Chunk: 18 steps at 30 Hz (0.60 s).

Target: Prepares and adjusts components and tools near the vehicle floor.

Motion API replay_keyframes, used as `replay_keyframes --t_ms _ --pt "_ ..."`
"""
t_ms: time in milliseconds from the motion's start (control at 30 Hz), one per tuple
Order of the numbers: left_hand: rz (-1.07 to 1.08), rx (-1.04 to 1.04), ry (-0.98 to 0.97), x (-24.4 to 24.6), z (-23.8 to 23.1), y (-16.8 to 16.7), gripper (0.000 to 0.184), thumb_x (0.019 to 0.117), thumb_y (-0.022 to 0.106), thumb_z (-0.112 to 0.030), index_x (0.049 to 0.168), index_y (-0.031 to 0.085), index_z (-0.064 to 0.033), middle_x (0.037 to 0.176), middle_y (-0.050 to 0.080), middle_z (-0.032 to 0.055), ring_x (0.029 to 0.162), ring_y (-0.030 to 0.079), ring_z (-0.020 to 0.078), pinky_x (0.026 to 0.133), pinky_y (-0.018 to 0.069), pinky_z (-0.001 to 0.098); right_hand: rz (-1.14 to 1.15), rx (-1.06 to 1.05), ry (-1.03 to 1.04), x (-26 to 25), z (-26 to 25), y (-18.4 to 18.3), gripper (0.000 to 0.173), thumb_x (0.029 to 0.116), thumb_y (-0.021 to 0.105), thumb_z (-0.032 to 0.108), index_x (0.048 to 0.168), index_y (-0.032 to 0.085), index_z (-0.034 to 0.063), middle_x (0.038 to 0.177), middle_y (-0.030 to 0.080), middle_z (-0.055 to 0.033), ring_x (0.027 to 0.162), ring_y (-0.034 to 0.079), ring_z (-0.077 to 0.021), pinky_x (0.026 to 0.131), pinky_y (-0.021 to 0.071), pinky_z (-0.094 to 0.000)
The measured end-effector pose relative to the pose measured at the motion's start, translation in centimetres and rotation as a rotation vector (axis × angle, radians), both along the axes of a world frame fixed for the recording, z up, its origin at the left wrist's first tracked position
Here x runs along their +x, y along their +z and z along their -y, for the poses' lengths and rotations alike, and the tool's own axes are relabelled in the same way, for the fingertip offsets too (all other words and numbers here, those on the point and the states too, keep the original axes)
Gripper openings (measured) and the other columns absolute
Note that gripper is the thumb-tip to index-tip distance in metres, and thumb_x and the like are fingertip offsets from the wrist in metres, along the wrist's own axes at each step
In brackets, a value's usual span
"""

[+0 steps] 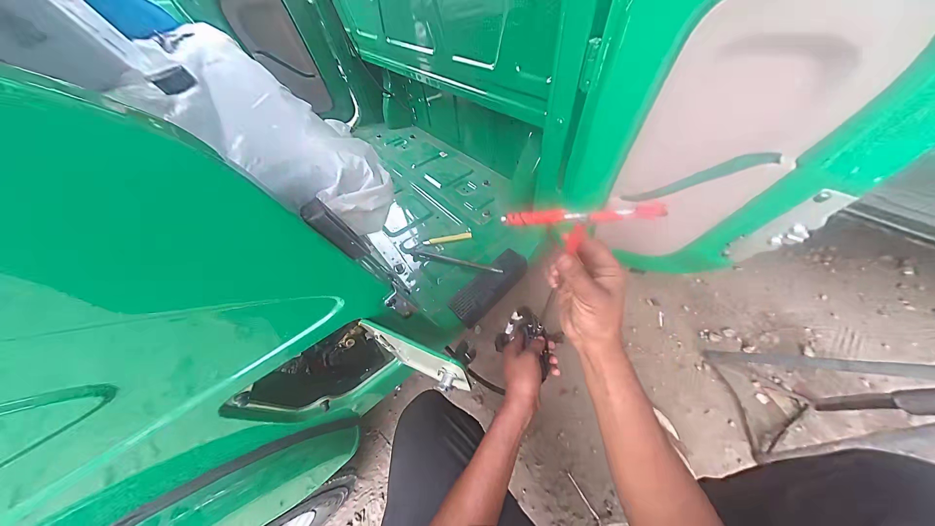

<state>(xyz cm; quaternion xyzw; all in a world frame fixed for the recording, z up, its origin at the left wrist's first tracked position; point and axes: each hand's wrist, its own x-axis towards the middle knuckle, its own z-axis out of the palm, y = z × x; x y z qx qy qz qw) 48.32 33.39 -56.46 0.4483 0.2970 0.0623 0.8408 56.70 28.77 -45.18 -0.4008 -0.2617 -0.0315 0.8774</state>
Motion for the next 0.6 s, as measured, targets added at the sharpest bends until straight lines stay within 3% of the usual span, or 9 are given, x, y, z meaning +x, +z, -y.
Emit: replay_keyframes --t_ms 133,267,333,400,433,600 --pt "-0.006 -0.008 0.052 -0.3 0.6 -0.2 0.022 0.1067 0.05 -0.008 0.12 0.059 0.0079 0.087 0.071 0.0171 0.057 0.066 0.0201 0.049 0.0572 0.0318 -0.019 0.08 -0.013 0.5 -0.6 -0.3 0.042 0.0943 0.072 0.007 0.135 0.064 0.0119 0.099 0.069 -0.0103 0.073 0.064 -0.0135 0.065 0.0577 -0.0284" --pt "-0.01 0.053 0.029 -0.9 0.4 -1.5 0.022 0.106 0.051 -0.008 0.119 0.06 0.0074 0.089 0.072 0.0165 0.058 0.067 0.0192 0.051 0.0582 0.0319 0.037 0.015 -0.12 0.8 -1.6 -2.1 0.033 0.1049 0.058 0.015 0.137 0.061 0.0071 0.097 0.07 -0.0138 0.071 0.066 -0.0168 0.063 0.0584 -0.0304" --pt "-0.028 0.037 0.014 -1.1 0.4 -2.5 0.024 0.1069 0.049 -0.009 0.122 0.06 0.0072 0.092 0.072 0.0162 0.061 0.068 0.0191 0.053 0.0598 0.0322 0.01 0.019 -0.12 0.3 -1.4 -3.0 0.032 0.098 0.068 0.01 0.13 0.065 0.0062 0.103 0.068 -0.0114 0.074 0.064 -0.0147 0.065 0.0572 -0.0289" --pt "-0.008 0.01 -0.002 -1.0 0.3 -3.3 0.024 0.107 0.048 -0.008 0.122 0.059 0.0078 0.095 0.072 0.0177 0.064 0.069 0.0203 0.056 0.0611 0.034 -0.034 0.046 -0.111 0.2 -1.3 -3.1 0.036 0.0872 0.078 0.001 0.122 0.07 0.0036 0.098 0.07 -0.0112 0.071 0.063 -0.0134 0.062 0.057 -0.0284" --pt "0.009 0.007 -0.019 -1.0 0.2 -3.5 0.025 0.1069 0.048 -0.008 0.122 0.059 0.0083 0.097 0.072 0.0183 0.065 0.07 0.0211 0.057 0.0615 0.0348 -0.036 0.044 -0.091 0.2 -1.2 -3.0 0.036 0.0873 0.077 0.0 0.123 0.07 0.0026 0.098 0.07 -0.0116 0.07 0.062 -0.0131 0.06 0.056 -0.0276" --pt "0.074 0.021 -0.092 -1.5 0.3 -3.9 0.022 0.1038 0.048 -0.002 0.118 0.059 0.0101 0.098 0.072 0.0193 0.066 0.07 0.0209 0.057 0.0618 0.0342 0.051 -0.059 -0.102 0.1 -0.2 -2.7 0.03 0.1081 0.053 0.017 0.132 0.061 -0.0006 0.105 0.07 -0.0164 0.071 0.063 -0.0142 0.06 0.055 -0.0261"
